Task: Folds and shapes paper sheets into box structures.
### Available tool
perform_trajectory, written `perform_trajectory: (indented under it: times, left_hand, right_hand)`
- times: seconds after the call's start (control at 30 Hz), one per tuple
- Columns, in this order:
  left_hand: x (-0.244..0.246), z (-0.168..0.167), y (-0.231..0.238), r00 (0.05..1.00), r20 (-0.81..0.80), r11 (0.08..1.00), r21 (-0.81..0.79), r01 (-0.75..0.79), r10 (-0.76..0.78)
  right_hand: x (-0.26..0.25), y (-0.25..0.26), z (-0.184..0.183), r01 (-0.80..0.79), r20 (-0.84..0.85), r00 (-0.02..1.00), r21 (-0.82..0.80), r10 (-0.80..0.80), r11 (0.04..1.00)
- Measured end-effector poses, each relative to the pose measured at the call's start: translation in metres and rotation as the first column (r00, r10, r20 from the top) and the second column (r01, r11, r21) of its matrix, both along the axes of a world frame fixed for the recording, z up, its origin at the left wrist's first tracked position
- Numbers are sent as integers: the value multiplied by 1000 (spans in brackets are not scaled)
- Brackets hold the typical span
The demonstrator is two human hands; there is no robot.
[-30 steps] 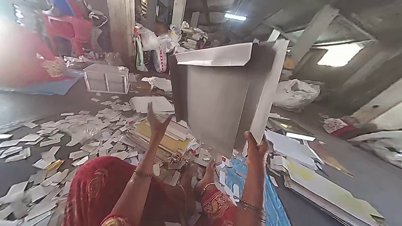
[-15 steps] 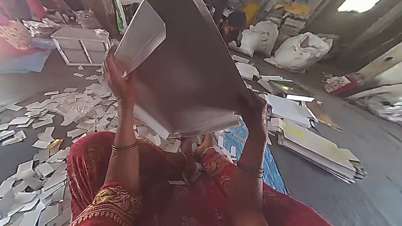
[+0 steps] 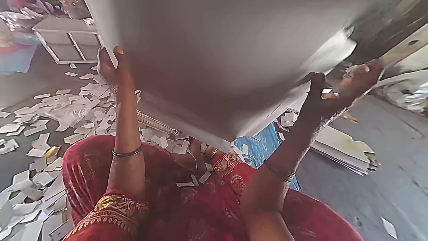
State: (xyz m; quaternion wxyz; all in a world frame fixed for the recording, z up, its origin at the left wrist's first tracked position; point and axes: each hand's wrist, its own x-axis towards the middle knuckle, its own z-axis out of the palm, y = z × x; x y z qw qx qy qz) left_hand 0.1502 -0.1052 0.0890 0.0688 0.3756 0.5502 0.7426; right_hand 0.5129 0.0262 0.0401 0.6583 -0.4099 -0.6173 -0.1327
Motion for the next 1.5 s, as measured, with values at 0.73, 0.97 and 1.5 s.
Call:
perform_trajectory:
  times: [0.73,0.97,1.5]
  left_hand:
    - [-56,-85,122,603,754,965,209,157,-261]
    - [-33,-88,129,621,709,940,205,273,-335]
    - [52,-145,135,231,727,513,191,837,-646]
  right_hand:
    - [-139,27,-25,-890,-590,447,-220,673,399]
    - [-183,23,-30,-828,-767,448,-162,459,537]
    - [-56,33,-49,-661,-885,412,-127,216,739]
